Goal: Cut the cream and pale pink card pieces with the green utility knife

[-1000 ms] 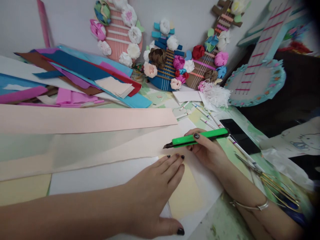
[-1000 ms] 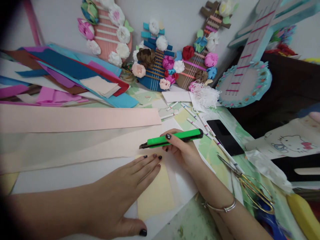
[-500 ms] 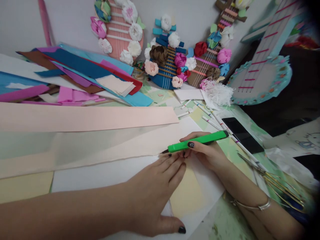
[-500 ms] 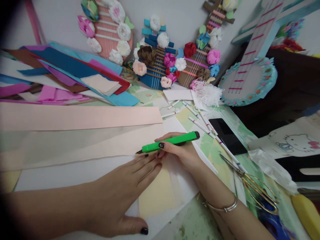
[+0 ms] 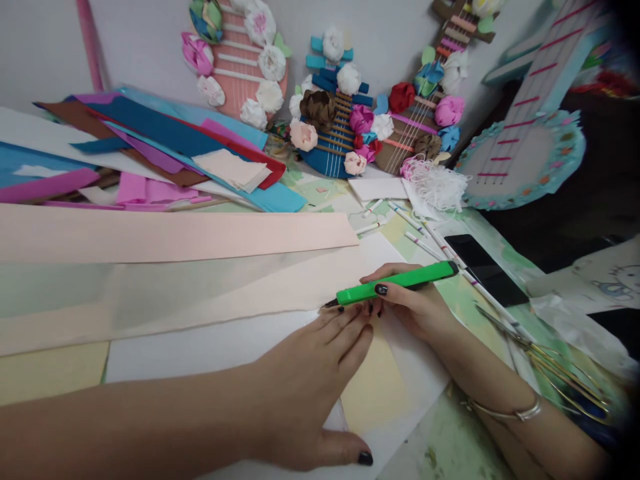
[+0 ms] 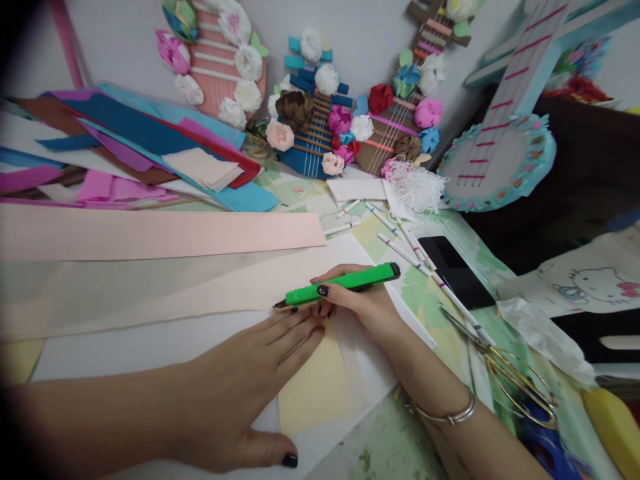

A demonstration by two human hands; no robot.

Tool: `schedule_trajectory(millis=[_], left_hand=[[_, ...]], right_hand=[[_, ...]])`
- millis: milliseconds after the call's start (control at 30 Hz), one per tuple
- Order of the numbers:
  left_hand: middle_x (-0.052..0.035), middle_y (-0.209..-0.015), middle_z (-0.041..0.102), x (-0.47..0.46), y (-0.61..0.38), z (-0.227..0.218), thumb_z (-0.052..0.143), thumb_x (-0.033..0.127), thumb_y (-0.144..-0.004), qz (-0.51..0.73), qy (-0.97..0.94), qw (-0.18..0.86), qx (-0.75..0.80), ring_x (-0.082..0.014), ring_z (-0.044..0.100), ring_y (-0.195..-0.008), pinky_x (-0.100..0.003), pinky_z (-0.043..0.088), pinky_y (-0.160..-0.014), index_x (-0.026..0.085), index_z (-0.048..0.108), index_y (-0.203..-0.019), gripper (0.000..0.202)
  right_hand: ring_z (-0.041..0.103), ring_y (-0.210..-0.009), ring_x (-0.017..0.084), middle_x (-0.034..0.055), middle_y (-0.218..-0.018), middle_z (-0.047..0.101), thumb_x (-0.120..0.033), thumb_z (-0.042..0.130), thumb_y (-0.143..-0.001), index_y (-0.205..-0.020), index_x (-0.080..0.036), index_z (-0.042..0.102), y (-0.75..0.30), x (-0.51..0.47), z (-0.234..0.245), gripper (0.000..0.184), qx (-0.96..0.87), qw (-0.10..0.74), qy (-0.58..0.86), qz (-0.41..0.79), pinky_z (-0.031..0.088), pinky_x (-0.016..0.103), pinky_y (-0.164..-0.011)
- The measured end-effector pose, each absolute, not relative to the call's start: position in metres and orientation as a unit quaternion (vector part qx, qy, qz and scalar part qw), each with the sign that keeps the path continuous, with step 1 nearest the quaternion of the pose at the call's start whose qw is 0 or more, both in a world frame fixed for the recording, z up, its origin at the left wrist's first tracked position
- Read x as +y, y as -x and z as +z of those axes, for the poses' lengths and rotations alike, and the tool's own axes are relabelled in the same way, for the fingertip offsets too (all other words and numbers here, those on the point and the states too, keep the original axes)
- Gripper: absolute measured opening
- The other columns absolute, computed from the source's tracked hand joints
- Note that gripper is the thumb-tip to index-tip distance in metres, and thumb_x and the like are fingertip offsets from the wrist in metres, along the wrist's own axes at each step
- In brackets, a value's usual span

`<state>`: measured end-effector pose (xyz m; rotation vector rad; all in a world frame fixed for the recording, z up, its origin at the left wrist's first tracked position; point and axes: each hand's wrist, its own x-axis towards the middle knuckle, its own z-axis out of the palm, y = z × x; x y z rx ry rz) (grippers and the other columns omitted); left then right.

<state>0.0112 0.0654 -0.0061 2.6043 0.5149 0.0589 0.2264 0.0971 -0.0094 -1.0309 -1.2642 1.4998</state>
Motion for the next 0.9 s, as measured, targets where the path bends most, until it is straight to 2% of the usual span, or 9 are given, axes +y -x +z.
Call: schedule_trajectory(millis=[400, 533, 667, 900], left_hand=[[-0.0263, -0.154, 0.003, 0.065, -0.0104, -0.007, 0.044, 0.065, -0.086, 0.027, -0.951, 0.245, 0.185, -0.0393, 0.004, -0.143, -0.053, 0.014, -0.117, -0.002, 0.016, -0.149, 0.096], [-0.0253, -0.154, 0.003, 0.0649, -0.0107, -0.0071, 0.045, 0.064, -0.085, 0.029, -0.951, 0.249, 0.183, -0.0384, 0.003, -0.144, -0.053, 0.014, -0.117, -0.002, 0.015, -0.149, 0.097], [-0.0255, -0.154, 0.003, 0.0655, -0.0115, -0.0063, 0.047, 0.064, -0.083, 0.032, -0.95, 0.249, 0.186, -0.0383, 0.003, -0.144, -0.053, 0.014, -0.117, -0.002, 0.016, -0.149, 0.098], [-0.0247, -0.155, 0.006, 0.0658, -0.0117, -0.0063, 0.045, 0.064, -0.085, 0.023, -0.952, 0.242, 0.185, -0.0376, 0.004, -0.144, -0.052, 0.012, -0.117, -0.001, 0.016, -0.149, 0.096]], right_hand=[[0.064, -0.057, 0.012, 0.0044, -0.071, 0.071, -0.027, 0.074, -0.077, -0.086, -0.017, 0.074, -0.2288, 0.0977, -0.0092, 0.014, -0.553, 0.431, 0.424, 0.574, 0.05, 0.023, -0.054], [0.061, -0.051, 0.012, 0.0019, -0.065, 0.068, -0.028, 0.074, -0.077, -0.083, -0.018, 0.072, -0.2259, 0.0972, -0.0061, 0.012, -0.569, 0.423, 0.429, 0.56, 0.047, 0.021, -0.047], [0.051, -0.037, 0.008, 0.0018, -0.061, 0.067, -0.031, 0.07, -0.08, -0.088, -0.017, 0.071, -0.2254, 0.097, -0.0061, 0.017, -0.572, 0.404, 0.428, 0.572, 0.037, 0.019, -0.035], [0.052, -0.041, 0.008, 0.0024, -0.058, 0.067, -0.03, 0.072, -0.079, -0.083, -0.016, 0.072, -0.2289, 0.0995, -0.0097, 0.015, -0.542, 0.426, 0.423, 0.588, 0.04, 0.019, -0.039]])
